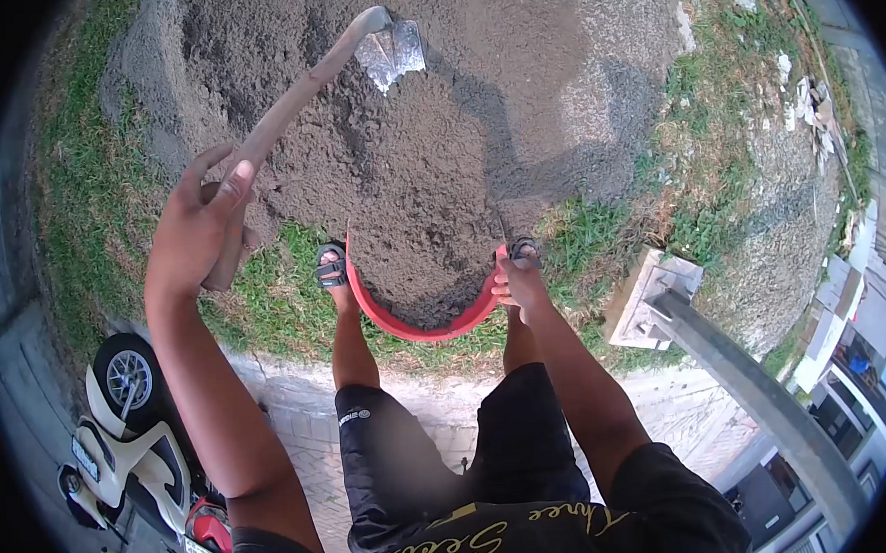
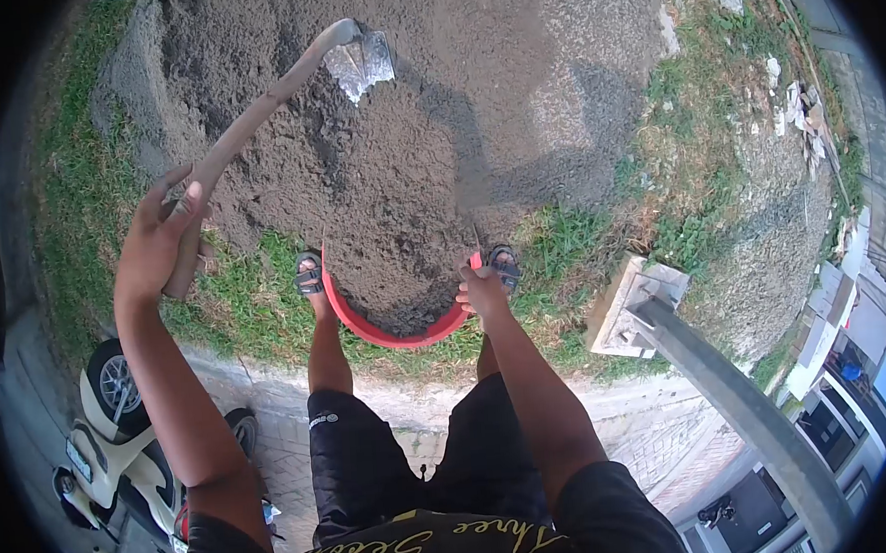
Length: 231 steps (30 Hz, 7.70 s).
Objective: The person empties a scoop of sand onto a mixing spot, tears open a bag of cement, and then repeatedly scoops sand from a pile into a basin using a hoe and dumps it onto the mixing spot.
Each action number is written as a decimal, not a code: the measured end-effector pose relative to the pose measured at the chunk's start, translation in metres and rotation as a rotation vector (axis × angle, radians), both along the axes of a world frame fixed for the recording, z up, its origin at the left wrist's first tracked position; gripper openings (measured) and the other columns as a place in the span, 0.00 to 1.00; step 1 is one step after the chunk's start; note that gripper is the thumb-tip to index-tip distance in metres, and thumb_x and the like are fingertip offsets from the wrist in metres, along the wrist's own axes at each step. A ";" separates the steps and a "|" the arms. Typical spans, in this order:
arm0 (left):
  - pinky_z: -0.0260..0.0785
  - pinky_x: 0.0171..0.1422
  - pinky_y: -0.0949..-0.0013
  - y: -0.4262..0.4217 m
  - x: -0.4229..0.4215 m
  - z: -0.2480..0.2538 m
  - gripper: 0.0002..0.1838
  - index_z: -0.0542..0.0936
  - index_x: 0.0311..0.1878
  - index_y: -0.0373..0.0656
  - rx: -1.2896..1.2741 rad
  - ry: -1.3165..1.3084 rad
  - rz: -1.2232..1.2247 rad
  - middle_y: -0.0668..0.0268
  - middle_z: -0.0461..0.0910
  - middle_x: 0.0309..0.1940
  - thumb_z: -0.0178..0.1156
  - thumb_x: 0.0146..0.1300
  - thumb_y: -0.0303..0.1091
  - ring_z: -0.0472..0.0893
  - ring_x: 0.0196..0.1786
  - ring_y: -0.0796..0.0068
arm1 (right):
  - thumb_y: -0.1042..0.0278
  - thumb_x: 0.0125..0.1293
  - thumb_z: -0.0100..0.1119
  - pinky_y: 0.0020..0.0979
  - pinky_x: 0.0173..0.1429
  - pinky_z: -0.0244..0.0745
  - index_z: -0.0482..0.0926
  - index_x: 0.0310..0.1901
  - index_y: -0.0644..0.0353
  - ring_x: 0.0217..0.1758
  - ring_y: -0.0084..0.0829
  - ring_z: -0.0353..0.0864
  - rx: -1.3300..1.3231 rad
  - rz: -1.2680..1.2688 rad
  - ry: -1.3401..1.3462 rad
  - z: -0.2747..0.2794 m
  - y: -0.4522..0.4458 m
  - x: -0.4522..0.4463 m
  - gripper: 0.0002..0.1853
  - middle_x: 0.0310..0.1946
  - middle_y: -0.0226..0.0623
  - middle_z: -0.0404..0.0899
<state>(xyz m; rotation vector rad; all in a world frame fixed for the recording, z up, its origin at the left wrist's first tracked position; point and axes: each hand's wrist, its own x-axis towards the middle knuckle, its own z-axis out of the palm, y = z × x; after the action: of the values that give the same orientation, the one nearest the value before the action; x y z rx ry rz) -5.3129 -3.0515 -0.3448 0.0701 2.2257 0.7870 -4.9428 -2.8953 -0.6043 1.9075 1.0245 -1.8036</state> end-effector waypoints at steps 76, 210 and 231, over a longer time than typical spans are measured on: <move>0.54 0.19 0.70 0.156 0.592 0.203 0.22 0.62 0.29 0.52 0.313 -0.674 -0.226 0.71 0.59 0.15 0.40 0.69 0.59 0.60 0.15 0.75 | 0.37 0.71 0.40 0.46 0.37 0.69 0.75 0.27 0.69 0.30 0.57 0.76 1.028 -0.942 -0.362 0.454 -0.112 0.497 0.35 0.22 0.59 0.72; 0.59 0.21 0.69 2.340 5.242 0.404 0.28 0.71 0.30 0.42 0.588 -0.319 -0.702 0.68 0.67 0.16 0.39 0.71 0.59 0.66 0.16 0.75 | 0.41 0.74 0.38 0.33 0.51 0.70 0.76 0.46 0.78 0.42 0.30 0.77 1.164 -0.788 -0.329 0.725 2.087 5.188 0.36 0.37 0.45 0.81; 0.66 0.47 0.49 2.801 5.373 0.461 0.36 0.78 0.34 0.26 0.508 -0.150 -0.748 0.41 0.78 0.25 0.35 0.72 0.54 0.79 0.39 0.40 | 0.37 0.72 0.41 0.33 0.38 0.66 0.75 0.32 0.75 0.29 0.29 0.68 0.984 -0.874 -0.262 0.740 2.555 5.343 0.37 0.23 0.36 0.72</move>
<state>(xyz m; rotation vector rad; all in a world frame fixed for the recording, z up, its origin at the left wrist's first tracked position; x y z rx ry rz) 0.0604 -0.2503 0.1159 0.9885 1.6115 0.8556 0.3998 -0.3407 0.1360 3.5081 1.1953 -1.3497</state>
